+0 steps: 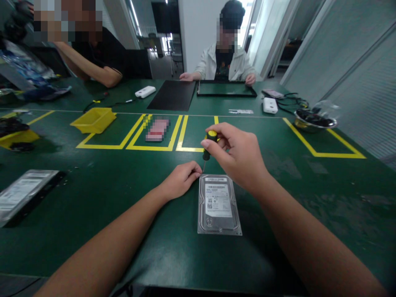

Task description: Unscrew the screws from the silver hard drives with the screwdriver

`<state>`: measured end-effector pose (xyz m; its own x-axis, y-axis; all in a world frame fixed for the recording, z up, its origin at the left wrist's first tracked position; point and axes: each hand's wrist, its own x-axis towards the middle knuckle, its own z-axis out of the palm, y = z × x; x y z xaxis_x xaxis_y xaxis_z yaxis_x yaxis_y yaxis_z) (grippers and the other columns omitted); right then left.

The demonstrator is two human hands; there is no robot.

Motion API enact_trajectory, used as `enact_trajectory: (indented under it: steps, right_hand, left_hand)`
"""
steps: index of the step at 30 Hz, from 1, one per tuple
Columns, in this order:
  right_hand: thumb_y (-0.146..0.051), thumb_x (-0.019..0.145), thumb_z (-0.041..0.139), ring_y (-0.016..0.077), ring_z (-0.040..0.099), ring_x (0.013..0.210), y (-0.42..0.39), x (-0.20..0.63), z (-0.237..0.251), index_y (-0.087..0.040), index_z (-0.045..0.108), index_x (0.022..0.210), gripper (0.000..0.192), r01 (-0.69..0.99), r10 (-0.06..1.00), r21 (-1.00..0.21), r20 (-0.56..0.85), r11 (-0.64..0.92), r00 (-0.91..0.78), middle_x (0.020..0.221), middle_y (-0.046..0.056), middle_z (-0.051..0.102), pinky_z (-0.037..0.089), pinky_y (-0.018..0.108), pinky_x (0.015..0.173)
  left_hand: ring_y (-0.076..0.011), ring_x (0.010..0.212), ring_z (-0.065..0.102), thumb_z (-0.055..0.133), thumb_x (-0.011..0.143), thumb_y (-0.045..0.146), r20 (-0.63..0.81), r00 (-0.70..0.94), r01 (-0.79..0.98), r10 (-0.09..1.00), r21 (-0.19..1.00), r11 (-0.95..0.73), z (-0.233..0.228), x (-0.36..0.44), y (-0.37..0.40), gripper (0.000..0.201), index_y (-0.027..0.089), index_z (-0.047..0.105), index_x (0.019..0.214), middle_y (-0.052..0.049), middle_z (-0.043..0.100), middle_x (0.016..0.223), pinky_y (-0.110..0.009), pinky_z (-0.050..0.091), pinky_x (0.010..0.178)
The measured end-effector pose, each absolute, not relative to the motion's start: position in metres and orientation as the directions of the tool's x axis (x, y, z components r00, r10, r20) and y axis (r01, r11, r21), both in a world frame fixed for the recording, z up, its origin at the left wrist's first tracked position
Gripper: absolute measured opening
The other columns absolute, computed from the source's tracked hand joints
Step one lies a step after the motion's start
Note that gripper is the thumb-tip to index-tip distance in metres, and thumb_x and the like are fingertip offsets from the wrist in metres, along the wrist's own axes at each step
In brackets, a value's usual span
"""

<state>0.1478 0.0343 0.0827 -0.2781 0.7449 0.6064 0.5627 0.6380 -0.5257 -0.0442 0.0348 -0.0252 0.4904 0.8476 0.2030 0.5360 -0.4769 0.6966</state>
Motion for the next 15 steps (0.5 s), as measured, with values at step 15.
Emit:
enact_trajectory:
  steps: [15]
  right_hand:
    - [-0.036,0.089,0.063,0.0118,0.054,0.066,0.043,0.144,0.068,-0.016,0.066,0.099,0.022,0.536,0.756,-0.552,0.578,0.639,-0.307,0.078,0.000,0.065,0.039,0.025,0.065]
  left_hand:
    - [-0.0168,0.081,0.059,0.050,0.094,0.018,0.201,0.477,0.539,0.856,0.702,-0.465,-0.029,-0.044,0.037,0.008,0.018,0.055,0.088,-0.001,0.063,0.086,-0.029,0.043,0.075]
